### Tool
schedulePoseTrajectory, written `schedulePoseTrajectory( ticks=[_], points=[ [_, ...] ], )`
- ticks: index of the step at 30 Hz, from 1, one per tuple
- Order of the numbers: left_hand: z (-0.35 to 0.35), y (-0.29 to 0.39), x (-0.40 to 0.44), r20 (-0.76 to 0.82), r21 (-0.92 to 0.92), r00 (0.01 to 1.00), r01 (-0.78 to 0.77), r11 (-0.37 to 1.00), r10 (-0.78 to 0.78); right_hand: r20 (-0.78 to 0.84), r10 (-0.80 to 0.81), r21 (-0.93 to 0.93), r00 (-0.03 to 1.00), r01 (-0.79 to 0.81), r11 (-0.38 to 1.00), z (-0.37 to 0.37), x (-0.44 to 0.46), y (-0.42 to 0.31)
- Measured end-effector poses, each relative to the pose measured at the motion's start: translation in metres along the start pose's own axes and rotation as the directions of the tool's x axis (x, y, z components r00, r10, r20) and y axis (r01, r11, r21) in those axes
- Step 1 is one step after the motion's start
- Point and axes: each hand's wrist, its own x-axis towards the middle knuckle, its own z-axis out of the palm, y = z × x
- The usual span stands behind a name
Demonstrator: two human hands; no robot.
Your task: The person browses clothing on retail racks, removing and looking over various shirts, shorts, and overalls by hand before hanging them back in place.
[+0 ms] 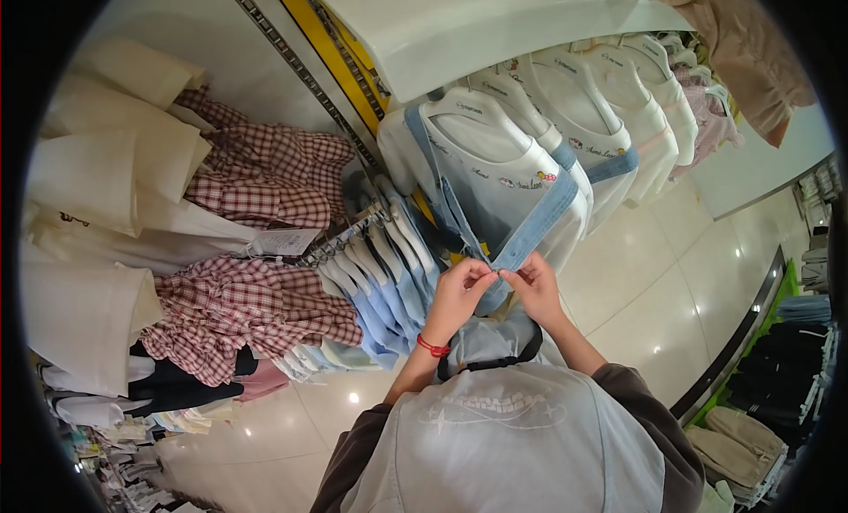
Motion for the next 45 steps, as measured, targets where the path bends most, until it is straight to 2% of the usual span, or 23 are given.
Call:
schedulePoseTrajectory(
  ticks=[3,6,9,12,15,18,21,24,28,30,33,34,36,38,39,40,44,45],
  points=[
    [0.000,-0.007,0.002,0.016,-0.153,0.999,0.037,0.987,-0.035,0.029,-0.002,0.028,1.000,0.001,1.000,-0.004,0.001,0.002],
    [-0.002,-0.005,0.003,0.079,-0.250,0.990,0.132,0.959,-0.116,0.107,0.092,0.032,0.990,-0.096,0.995,-0.013,0.005,-0.003],
    [-0.011,-0.008,0.009,0.273,-0.299,0.945,0.261,0.918,-0.180,0.184,0.111,0.128,0.977,-0.136,0.982,-0.014,0.007,-0.013],
    [-0.008,-0.015,0.014,0.298,-0.356,0.939,0.276,0.893,-0.171,0.179,0.078,0.138,0.981,-0.104,0.985,-0.016,0.008,-0.012],
    [0.002,-0.025,0.019,0.092,-0.125,0.996,0.026,0.992,-0.014,0.062,0.054,0.068,0.997,-0.059,0.996,-0.011,0.009,-0.007],
    [0.014,-0.023,0.016,-0.056,-0.195,0.996,-0.081,0.977,0.071,0.045,0.009,0.060,0.999,-0.012,0.998,-0.010,0.013,0.001],
    [0.012,-0.029,0.016,-0.023,-0.246,0.999,-0.045,0.968,0.040,0.063,-0.060,-0.040,0.996,0.063,0.997,-0.015,0.015,0.014],
    [0.012,-0.035,0.021,-0.009,-0.261,0.998,-0.055,0.964,0.055,0.011,-0.071,-0.078,0.997,0.072,0.994,-0.014,0.017,0.012],
    [0.014,-0.045,0.030,0.087,-0.260,0.995,-0.024,0.965,0.048,-0.021,-0.162,-0.413,0.987,0.139,0.900,-0.014,0.015,0.016],
    [0.016,-0.047,0.037,0.121,-0.121,0.989,-0.068,0.990,0.083,-0.074,-0.177,-0.514,0.981,0.114,0.850,-0.017,0.017,0.022],
    [0.014,-0.050,0.047,0.166,0.004,0.981,-0.101,0.995,0.099,-0.121,0.043,-0.433,0.992,-0.092,0.897,-0.028,0.023,0.021],
    [0.012,-0.053,0.051,0.178,0.031,0.979,-0.106,0.994,0.099,-0.122,0.070,-0.339,0.990,-0.108,0.935,-0.032,0.025,0.025],
    [0.004,-0.065,0.061,-0.006,0.007,0.992,-0.128,0.992,0.128,-0.110,0.122,-0.142,0.986,-0.137,0.980,-0.045,0.031,0.041],
    [-0.012,-0.075,0.074,-0.169,-0.064,0.977,-0.146,0.987,0.133,-0.144,0.097,-0.177,0.985,-0.122,0.977,-0.059,0.033,0.052],
    [-0.020,-0.069,0.083,-0.253,-0.014,0.959,-0.140,0.990,0.131,-0.158,0.087,-0.194,0.984,-0.117,0.974,-0.067,0.033,0.057],
    [-0.034,-0.061,0.105,-0.365,-0.011,0.911,-0.209,0.978,0.191,-0.171,0.080,-0.212,0.982,-0.116,0.970,-0.073,0.033,0.060],
    [-0.056,-0.059,0.154,-0.386,0.036,0.871,-0.313,0.949,0.302,-0.262,0.017,-0.335,0.965,-0.107,0.936,-0.087,0.035,0.053],
    [-0.055,-0.053,0.160,-0.341,-0.033,0.903,-0.289,0.957,0.261,-0.278,-0.065,-0.386,0.958,-0.050,0.921,-0.088,0.035,0.051]
  ],
)
